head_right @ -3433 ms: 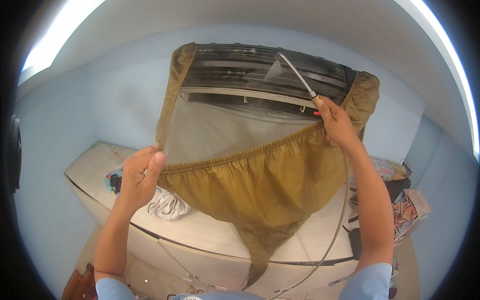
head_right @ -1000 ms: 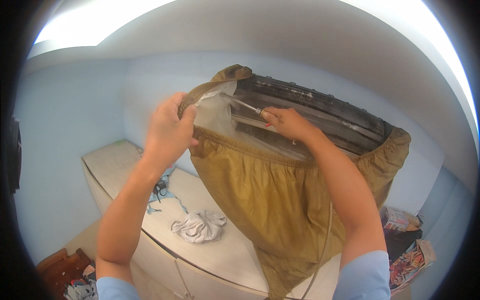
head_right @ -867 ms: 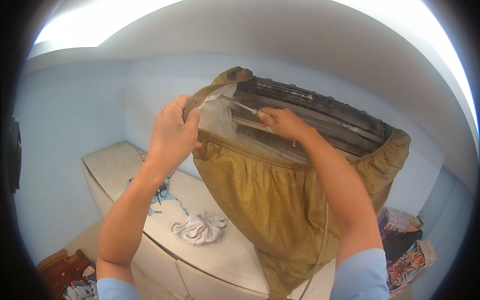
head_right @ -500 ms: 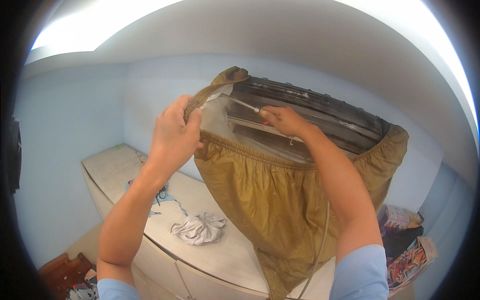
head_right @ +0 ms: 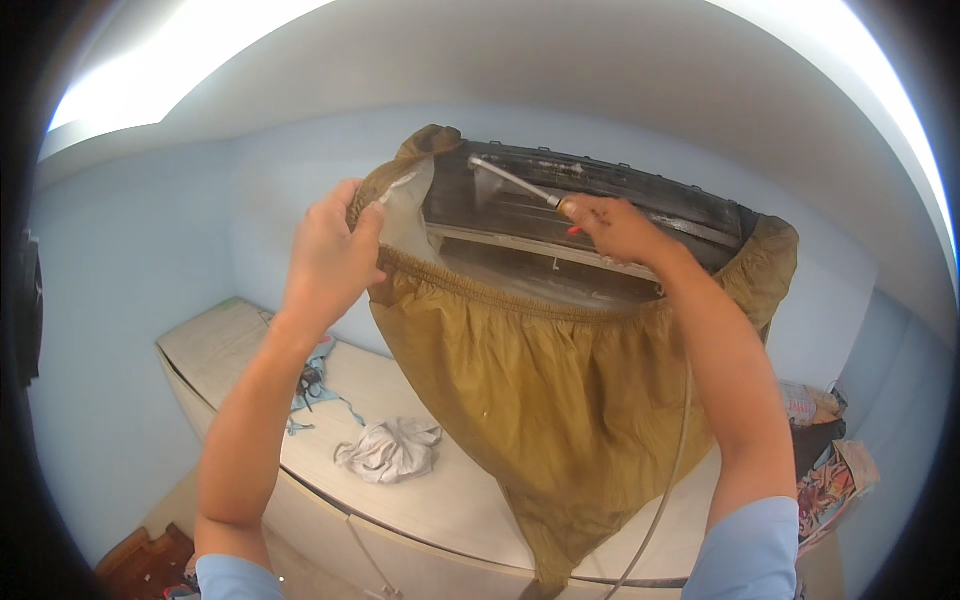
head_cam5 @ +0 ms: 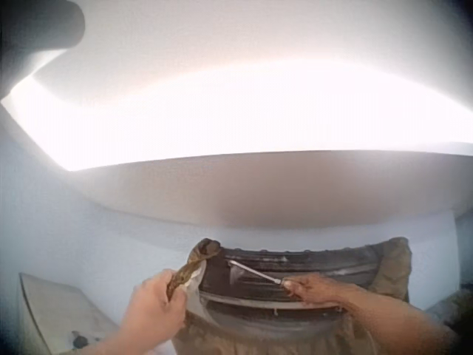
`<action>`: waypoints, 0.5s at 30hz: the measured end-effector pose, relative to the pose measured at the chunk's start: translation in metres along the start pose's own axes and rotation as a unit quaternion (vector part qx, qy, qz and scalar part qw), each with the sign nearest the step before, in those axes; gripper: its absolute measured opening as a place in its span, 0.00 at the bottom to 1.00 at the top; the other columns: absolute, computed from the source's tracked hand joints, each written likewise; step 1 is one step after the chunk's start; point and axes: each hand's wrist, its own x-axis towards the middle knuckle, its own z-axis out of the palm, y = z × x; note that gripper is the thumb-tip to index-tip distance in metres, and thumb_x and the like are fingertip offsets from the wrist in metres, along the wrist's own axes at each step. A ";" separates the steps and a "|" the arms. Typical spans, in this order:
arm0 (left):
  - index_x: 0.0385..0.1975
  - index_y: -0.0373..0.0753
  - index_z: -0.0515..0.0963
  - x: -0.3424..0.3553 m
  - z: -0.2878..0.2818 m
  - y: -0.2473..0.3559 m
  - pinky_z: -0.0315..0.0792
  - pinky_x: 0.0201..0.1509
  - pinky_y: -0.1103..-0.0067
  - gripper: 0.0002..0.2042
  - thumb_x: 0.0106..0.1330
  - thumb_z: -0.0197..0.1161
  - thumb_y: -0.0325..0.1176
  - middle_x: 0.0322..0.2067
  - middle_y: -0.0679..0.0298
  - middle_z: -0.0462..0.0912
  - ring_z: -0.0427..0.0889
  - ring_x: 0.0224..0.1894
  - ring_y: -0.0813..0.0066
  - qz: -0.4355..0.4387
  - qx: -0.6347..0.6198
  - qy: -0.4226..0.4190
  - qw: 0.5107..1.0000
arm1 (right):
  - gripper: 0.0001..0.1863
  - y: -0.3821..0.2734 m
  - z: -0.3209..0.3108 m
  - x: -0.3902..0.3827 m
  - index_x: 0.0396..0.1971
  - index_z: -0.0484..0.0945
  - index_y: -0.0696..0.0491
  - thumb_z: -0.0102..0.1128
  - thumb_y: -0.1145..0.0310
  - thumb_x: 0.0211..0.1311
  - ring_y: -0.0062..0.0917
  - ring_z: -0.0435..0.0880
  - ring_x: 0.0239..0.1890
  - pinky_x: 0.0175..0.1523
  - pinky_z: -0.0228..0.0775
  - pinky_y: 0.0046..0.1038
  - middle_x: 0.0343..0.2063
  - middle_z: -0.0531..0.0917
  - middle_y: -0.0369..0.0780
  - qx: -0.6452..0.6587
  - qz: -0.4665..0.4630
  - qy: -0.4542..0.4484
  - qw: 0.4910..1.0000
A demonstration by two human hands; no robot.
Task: The person cleans a wall-mounted air conditioner using a spray nozzle and a protective cover. They repeatedly spray the unit's interior while holding the cover in place to catch runoff, then briefly wipe the surface with a cloth.
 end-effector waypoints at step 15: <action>0.37 0.29 0.77 0.001 0.016 0.012 0.71 0.37 0.67 0.10 0.68 0.57 0.31 0.24 0.52 0.78 0.75 0.26 0.60 0.014 -0.024 0.046 0.999 | 0.34 0.013 -0.124 -0.077 0.62 0.71 0.56 0.36 0.41 0.76 0.16 0.66 0.09 0.13 0.60 0.23 0.11 0.69 0.34 -0.003 0.109 0.084 0.991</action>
